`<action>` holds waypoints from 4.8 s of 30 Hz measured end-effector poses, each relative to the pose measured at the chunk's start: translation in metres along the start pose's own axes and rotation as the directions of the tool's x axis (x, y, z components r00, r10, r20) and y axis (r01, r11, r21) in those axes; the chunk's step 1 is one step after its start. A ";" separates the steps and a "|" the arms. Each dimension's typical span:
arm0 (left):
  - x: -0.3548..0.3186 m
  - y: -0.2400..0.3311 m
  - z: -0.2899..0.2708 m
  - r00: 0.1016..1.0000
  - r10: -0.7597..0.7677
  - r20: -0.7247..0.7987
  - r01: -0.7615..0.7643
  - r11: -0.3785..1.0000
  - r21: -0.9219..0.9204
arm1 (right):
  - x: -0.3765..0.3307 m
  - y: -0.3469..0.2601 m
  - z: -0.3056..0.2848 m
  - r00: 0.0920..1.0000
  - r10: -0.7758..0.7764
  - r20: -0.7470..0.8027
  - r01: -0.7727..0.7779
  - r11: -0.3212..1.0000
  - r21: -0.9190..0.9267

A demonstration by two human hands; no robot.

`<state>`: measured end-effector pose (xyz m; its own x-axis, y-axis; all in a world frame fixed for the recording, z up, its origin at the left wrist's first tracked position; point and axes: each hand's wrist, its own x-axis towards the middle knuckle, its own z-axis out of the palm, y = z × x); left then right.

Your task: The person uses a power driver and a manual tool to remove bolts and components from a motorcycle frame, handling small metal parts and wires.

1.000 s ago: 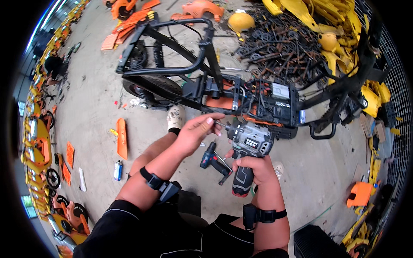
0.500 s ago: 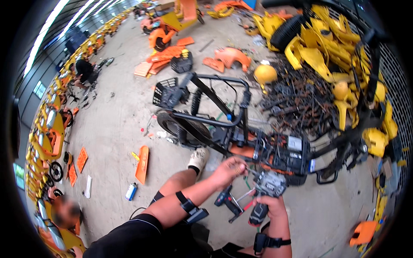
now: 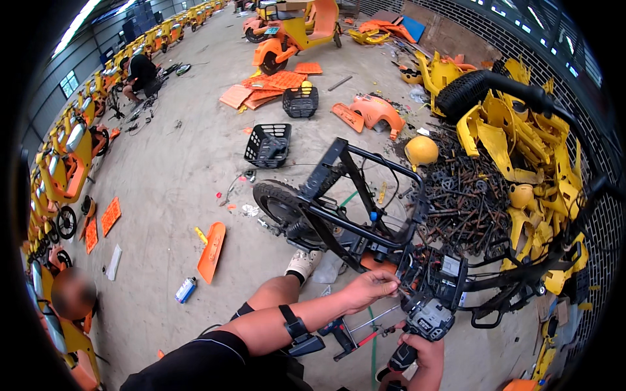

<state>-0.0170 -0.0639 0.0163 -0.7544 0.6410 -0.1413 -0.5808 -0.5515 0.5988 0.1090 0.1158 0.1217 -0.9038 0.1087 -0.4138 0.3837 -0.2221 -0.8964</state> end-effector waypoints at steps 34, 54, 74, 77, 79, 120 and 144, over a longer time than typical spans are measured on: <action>-0.016 0.157 -0.002 0.930 0.144 -0.338 -0.344 0.665 -0.663 | 0.112 -0.189 0.209 0.955 0.227 0.191 -0.092 0.838 -0.538; -0.047 0.195 -0.007 0.918 0.073 -0.391 -0.334 0.674 -0.659 | 0.164 -0.207 0.257 0.894 0.372 0.250 -0.045 0.629 -0.776; -0.048 0.195 -0.011 0.944 0.107 -0.313 -0.305 0.647 -0.699 | 0.164 -0.225 0.308 0.914 0.399 0.078 -0.103 0.413 -0.905; -0.049 0.195 -0.011 0.940 0.117 -0.321 -0.318 0.645 -0.695 | 0.169 -0.228 0.318 0.909 0.411 0.070 -0.107 0.390 -0.914; -0.051 0.196 -0.010 0.938 0.102 -0.330 -0.312 0.658 -0.685 | 0.176 -0.232 0.322 0.887 0.455 0.079 -0.079 0.319 -0.945; -0.022 0.113 0.004 0.739 0.670 -0.075 -0.475 0.597 0.647 | 0.153 -0.220 0.329 0.945 0.313 0.093 0.049 0.145 -0.988; -0.035 0.029 -0.044 0.993 -0.109 0.041 -0.032 0.083 0.996 | 0.152 -0.237 0.256 0.894 0.131 0.429 0.256 0.636 -0.728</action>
<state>-0.0209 -0.1262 0.0041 -0.6734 0.7186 -0.1732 0.2806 0.4653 0.8395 -0.1681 -0.0633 0.3116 -0.8389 -0.3477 -0.4187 0.1502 0.5916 -0.7921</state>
